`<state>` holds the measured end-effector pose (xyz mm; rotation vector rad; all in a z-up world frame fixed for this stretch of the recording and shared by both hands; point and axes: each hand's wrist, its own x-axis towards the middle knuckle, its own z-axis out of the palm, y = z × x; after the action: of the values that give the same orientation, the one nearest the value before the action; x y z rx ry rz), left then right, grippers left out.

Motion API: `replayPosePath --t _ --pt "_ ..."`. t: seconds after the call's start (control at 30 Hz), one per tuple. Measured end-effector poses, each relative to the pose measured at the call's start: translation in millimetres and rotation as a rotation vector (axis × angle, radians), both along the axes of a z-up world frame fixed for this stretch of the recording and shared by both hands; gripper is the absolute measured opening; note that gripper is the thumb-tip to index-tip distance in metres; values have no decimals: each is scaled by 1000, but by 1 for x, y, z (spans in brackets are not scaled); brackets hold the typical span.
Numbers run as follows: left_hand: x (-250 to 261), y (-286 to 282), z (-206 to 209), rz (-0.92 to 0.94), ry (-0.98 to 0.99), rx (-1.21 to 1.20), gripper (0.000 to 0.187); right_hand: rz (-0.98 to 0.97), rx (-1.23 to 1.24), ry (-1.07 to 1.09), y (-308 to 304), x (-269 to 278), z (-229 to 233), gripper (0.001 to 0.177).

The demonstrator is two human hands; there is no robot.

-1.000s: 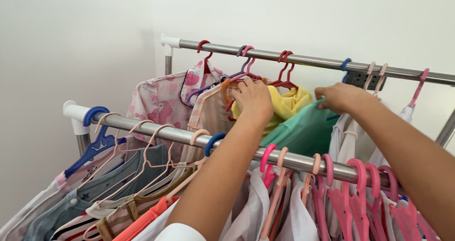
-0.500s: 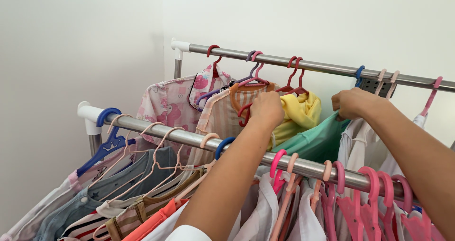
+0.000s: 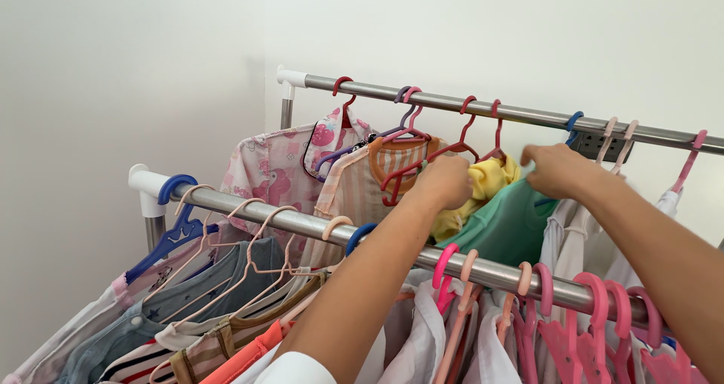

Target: The person takes small clothes from a pink laundry basket, places them on blue hangers, and hangs them on a metal clothing rack. The person also adjusts existing clothes on the rack to make space.

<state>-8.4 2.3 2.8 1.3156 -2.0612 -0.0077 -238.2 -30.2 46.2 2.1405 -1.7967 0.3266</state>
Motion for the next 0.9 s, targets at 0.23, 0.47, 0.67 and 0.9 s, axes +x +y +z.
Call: replayPosePath --t 0.23,0.47,0.67,0.9 --pt "-9 -12 -3 -146 7 110 43 318 -92 -77 19 37 -8 55" --pt "-9 -1 2 -140 78 -39 45 347 -23 40 12 40 -14 48" --pt "14 7 23 180 -61 -116 35 272 -27 78 2 35 -13 49" --pt "55 -9 10 292 -181 266 39 229 -10 94 3 31 -10 48"
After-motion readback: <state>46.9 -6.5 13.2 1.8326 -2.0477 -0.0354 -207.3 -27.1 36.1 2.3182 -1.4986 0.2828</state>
